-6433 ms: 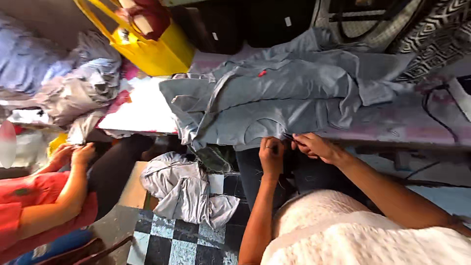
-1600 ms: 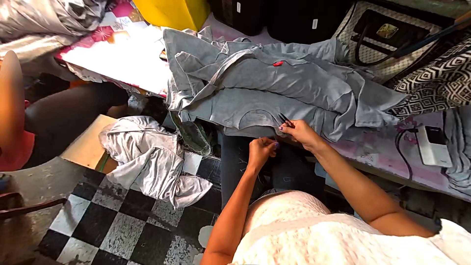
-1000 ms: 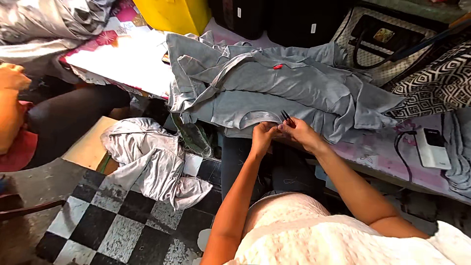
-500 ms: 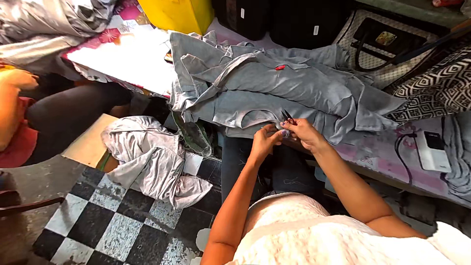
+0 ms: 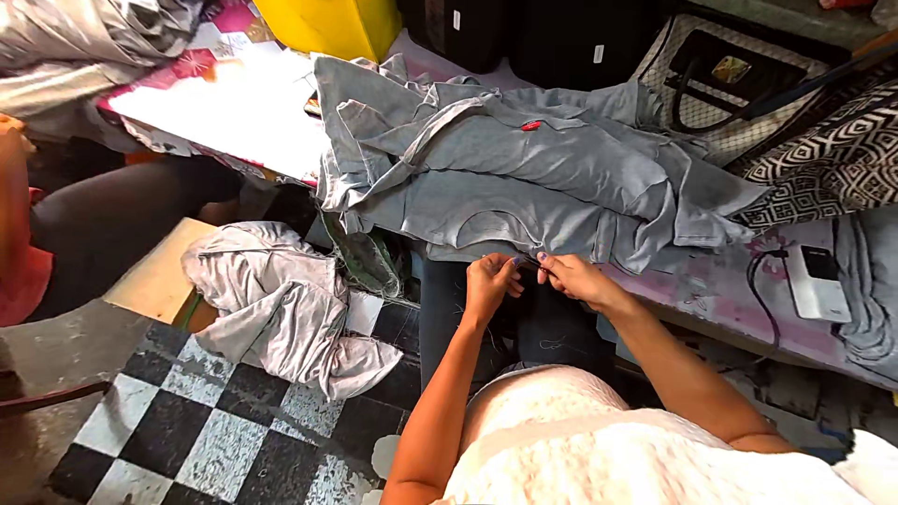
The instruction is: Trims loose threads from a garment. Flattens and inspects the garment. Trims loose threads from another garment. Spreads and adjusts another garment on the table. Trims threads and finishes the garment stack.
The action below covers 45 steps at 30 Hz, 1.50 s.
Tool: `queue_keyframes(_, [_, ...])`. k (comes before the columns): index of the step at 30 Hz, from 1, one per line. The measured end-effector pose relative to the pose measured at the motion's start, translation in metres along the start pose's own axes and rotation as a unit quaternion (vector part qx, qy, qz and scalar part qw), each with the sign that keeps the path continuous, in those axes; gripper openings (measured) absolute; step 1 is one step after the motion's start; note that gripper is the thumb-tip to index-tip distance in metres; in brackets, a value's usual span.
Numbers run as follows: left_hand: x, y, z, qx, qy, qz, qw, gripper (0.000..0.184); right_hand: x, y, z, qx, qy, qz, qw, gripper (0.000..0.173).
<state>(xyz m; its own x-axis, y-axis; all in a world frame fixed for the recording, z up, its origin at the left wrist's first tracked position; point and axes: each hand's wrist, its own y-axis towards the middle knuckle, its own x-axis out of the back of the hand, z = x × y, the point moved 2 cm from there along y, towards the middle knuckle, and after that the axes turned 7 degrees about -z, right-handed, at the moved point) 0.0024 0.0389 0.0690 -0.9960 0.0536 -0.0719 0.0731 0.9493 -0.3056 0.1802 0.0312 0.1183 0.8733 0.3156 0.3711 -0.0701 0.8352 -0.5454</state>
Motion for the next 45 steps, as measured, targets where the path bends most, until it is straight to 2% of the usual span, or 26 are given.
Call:
queue_keyframes(11, [0.008,0.000,0.006,0.012,0.003,0.000,1.000,0.017,-0.012,0.026,-0.011,0.031,-0.013,-0.049,0.998,0.044])
queue_keyframes(13, [0.020,-0.004,0.008,0.013,0.009,-0.014,1.000,0.017,-0.008,0.018,-0.010,0.081,-0.045,-0.077,0.993,0.045])
queue_keyframes(15, [0.044,-0.006,0.011,0.023,0.020,-0.058,0.998,0.018,-0.005,0.010,-0.002,0.180,-0.133,-0.141,0.964,0.045])
queue_keyframes(17, [0.077,-0.005,0.019,0.045,0.051,-0.121,0.990,0.020,-0.011,0.006,0.008,0.270,-0.219,-0.213,0.913,0.044])
queue_keyframes(20, [0.134,0.005,0.034,0.058,0.121,-0.218,0.967,0.024,-0.029,0.017,0.016,0.305,-0.346,-0.274,0.844,0.043])
queue_keyframes(22, [0.173,0.015,0.040,0.054,0.179,-0.276,0.943,0.026,-0.039,0.030,0.014,0.314,-0.387,-0.303,0.813,0.027])
queue_keyframes(24, [0.208,0.025,0.044,0.048,0.235,-0.320,0.916,0.028,-0.040,0.037,0.014,0.309,-0.372,-0.319,0.815,0.020])
queue_keyframes(27, [0.236,0.039,0.046,0.022,0.312,-0.346,0.885,0.027,-0.029,0.038,0.019,0.254,-0.301,-0.272,0.878,0.024])
queue_keyframes(29, [0.229,0.043,0.037,-0.004,0.354,-0.317,0.880,0.041,-0.027,0.036,0.019,0.257,-0.304,-0.254,0.881,0.038])
queue_keyframes(30, [0.220,0.042,0.029,-0.004,0.368,-0.278,0.887,0.052,-0.030,0.036,0.017,0.268,-0.328,-0.261,0.868,0.042])
queue_keyframes(31, [0.205,0.039,0.019,-0.007,0.377,-0.233,0.896,0.054,-0.035,0.036,0.013,0.286,-0.353,-0.275,0.847,0.043])
queue_keyframes(34, [0.147,0.022,-0.012,0.004,0.348,-0.038,0.937,0.032,-0.047,0.046,-0.002,0.354,-0.373,-0.343,0.786,0.023])
queue_keyframes(35, [0.127,0.017,-0.017,0.017,0.307,0.033,0.951,0.030,-0.047,0.049,-0.005,0.366,-0.353,-0.359,0.783,0.019])
queue_keyframes(36, [0.108,0.013,-0.022,0.028,0.268,0.082,0.959,0.029,-0.045,0.050,-0.004,0.361,-0.321,-0.357,0.799,0.018])
queue_keyframes(38, [0.079,0.013,-0.029,0.037,0.228,0.109,0.967,0.030,-0.036,0.049,0.003,0.305,-0.240,-0.303,0.870,0.021])
queue_keyframes(40, [0.059,0.020,-0.032,0.018,0.190,0.070,0.979,0.036,-0.026,0.048,0.009,0.208,-0.134,-0.210,0.946,0.024])
queue_keyframes(41, [0.050,0.024,-0.033,-0.004,0.158,0.048,0.986,0.042,-0.021,0.048,0.012,0.164,-0.071,-0.172,0.969,0.024])
queue_keyframes(43, [0.034,0.031,-0.033,-0.060,0.074,0.038,0.995,0.059,-0.012,0.048,0.016,0.093,0.058,-0.129,0.986,0.020])
queue_keyframes(45, [0.016,0.037,-0.032,-0.098,0.017,0.049,0.994,0.079,-0.005,0.049,0.017,0.042,0.171,-0.083,0.981,0.014])
